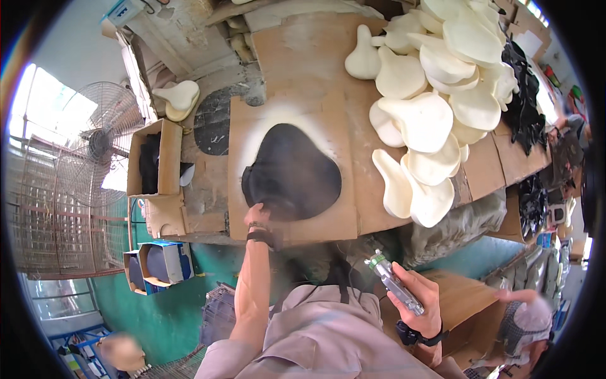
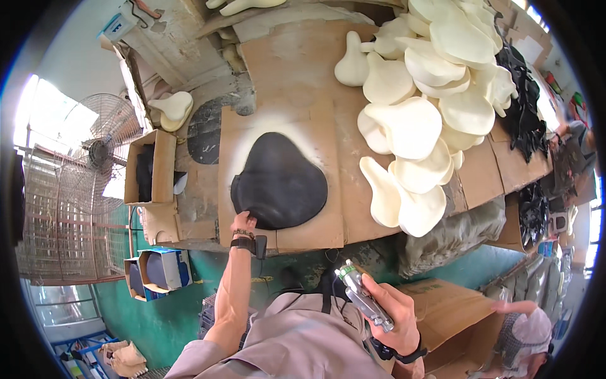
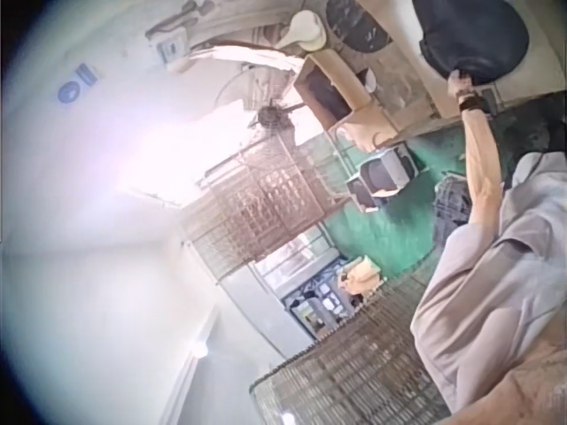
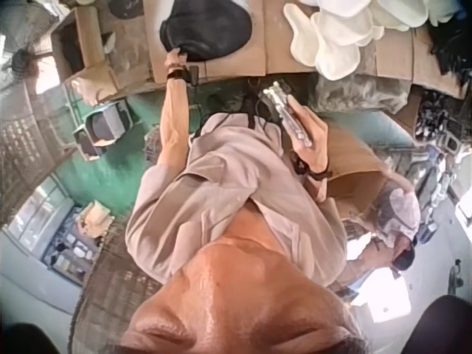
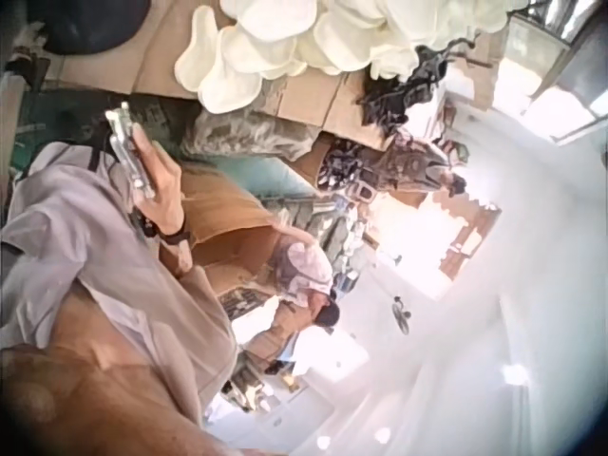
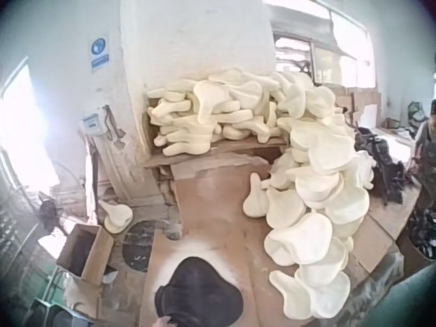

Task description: The person repeatedly picks up dark, heart-shaped parts from a wire rack and places them on a cardboard table. They then use a handheld spray gun to apply a coating to the parts. After spraying, the person returns the parts to the rack. The process is repeated multiple times throughout the video.

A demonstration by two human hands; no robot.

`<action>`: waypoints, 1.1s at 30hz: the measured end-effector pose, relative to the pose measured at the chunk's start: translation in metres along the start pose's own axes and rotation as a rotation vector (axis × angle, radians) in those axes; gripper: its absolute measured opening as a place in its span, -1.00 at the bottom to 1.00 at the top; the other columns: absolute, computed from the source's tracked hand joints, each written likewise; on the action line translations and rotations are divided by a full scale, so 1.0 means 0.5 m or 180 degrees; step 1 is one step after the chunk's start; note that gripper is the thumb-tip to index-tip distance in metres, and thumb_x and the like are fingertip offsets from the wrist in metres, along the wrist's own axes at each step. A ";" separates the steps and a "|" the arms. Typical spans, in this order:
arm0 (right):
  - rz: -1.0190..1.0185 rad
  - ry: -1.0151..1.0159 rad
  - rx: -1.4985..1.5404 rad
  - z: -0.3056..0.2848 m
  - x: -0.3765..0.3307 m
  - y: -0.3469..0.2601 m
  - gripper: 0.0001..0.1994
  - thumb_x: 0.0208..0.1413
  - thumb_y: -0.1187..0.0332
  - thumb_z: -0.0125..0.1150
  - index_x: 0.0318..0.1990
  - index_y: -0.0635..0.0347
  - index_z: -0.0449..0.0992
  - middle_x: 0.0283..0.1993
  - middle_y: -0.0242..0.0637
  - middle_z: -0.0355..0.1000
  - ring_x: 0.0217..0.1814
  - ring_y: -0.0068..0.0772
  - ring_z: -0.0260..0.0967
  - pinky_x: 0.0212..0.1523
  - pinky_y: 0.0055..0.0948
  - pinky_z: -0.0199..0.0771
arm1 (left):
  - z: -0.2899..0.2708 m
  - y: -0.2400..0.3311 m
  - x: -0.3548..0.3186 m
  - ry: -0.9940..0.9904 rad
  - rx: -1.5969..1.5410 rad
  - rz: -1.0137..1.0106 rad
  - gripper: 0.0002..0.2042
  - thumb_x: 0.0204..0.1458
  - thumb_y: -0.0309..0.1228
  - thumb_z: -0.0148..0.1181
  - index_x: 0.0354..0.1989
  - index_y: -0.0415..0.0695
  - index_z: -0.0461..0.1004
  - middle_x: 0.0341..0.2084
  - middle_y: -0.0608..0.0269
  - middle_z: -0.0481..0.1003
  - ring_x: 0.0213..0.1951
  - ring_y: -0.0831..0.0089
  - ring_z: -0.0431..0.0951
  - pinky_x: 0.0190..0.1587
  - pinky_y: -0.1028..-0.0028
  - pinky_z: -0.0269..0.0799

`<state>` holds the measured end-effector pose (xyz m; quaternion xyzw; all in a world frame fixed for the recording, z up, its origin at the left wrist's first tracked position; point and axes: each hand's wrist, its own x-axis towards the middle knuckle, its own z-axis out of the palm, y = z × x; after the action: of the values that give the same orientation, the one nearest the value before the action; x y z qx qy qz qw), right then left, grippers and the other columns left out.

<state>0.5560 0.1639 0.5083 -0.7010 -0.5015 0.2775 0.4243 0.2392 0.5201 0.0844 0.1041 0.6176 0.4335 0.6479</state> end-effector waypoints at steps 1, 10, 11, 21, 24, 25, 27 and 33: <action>-0.0004 0.0014 0.0003 -0.006 0.010 0.006 -0.45 -0.06 0.62 0.38 0.20 0.32 0.52 -0.28 -0.09 0.55 -0.35 -0.18 0.50 -0.26 -0.37 0.50 | 0.001 -0.006 0.004 -0.0200 -0.0291 -0.0214 -0.71 -0.07 -0.50 0.33 -0.15 -0.25 0.46 -0.24 0.12 0.53 -0.22 0.10 0.54 -0.14 0.13 0.52; -0.0127 0.0088 0.0038 -0.007 0.065 0.044 -0.47 -0.01 0.62 0.32 0.21 0.39 0.50 -0.25 -0.04 0.55 -0.32 -0.14 0.52 -0.23 -0.37 0.52 | 0.175 0.096 -0.173 -0.1416 -0.1304 -0.0413 -0.88 0.10 -0.45 0.24 -0.49 -0.02 0.52 -0.71 0.49 0.43 -0.72 0.43 0.42 -0.56 0.43 0.44; -0.0152 0.0007 0.0128 -0.003 0.065 0.056 -0.49 0.03 0.57 0.32 0.21 0.43 0.49 -0.25 -0.09 0.56 -0.31 -0.26 0.52 -0.22 -0.40 0.52 | 0.169 0.114 -0.157 -0.1827 -0.1557 -0.0073 -0.90 0.09 -0.43 0.24 -0.47 -0.02 0.54 -0.66 0.45 0.48 -0.65 0.43 0.48 -0.52 0.42 0.47; -0.0281 -0.0907 -0.0113 0.053 0.166 0.064 -0.45 -0.03 0.61 0.37 0.21 0.38 0.49 -0.15 -0.03 0.58 -0.22 -0.12 0.57 -0.14 -0.36 0.54 | 0.102 0.367 -0.494 -0.2074 -0.2849 0.1444 -0.71 0.09 -0.39 0.05 -0.15 -0.34 0.57 -0.15 -0.02 0.63 -0.03 0.06 0.65 0.09 0.12 0.57; -0.0553 -0.1210 -0.0175 0.123 0.176 0.026 -0.48 0.00 0.59 0.36 0.20 0.38 0.50 -0.17 -0.05 0.59 -0.23 -0.13 0.57 -0.13 -0.35 0.54 | -0.049 0.358 -0.531 -0.1663 -0.2931 0.1749 -0.74 0.06 -0.40 0.05 -0.24 -0.32 0.58 -0.27 0.01 0.64 -0.15 0.10 0.66 0.03 0.12 0.57; -0.0734 -0.1369 -0.0217 0.144 0.171 0.005 -0.44 -0.03 0.60 0.38 0.22 0.37 0.49 -0.14 0.00 0.58 -0.19 -0.06 0.57 -0.09 -0.31 0.55 | -0.133 0.321 -0.526 -0.1460 -0.2993 0.1926 -0.76 0.05 -0.41 0.06 -0.27 -0.31 0.58 -0.31 0.02 0.64 -0.19 0.12 0.66 0.00 0.14 0.57; -0.0698 -0.1602 -0.0314 0.182 0.140 -0.010 -0.44 -0.02 0.60 0.37 0.23 0.37 0.48 -0.12 0.06 0.57 -0.14 0.04 0.58 -0.04 -0.24 0.55 | -0.242 0.277 -0.557 -0.1206 -0.3133 0.1945 -0.80 0.02 -0.41 0.08 -0.36 -0.27 0.58 -0.39 0.06 0.64 -0.28 0.16 0.65 -0.06 0.18 0.57; -0.1097 -0.2339 -0.0261 0.206 0.062 -0.094 -0.50 0.18 0.49 0.26 0.29 0.40 0.44 -0.27 -0.36 0.48 -0.28 -0.55 0.36 -0.18 -0.51 0.42 | -0.438 0.099 -0.740 0.0015 -0.4301 0.1590 -0.77 -0.05 -0.38 0.14 -0.30 -0.25 0.59 -0.31 0.06 0.65 -0.22 0.09 0.64 0.01 0.18 0.52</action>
<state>0.4609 0.2322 0.5006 -0.4772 -0.7405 0.4141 0.2289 0.0738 0.2066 0.3334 -0.1823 0.1737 0.8563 0.4509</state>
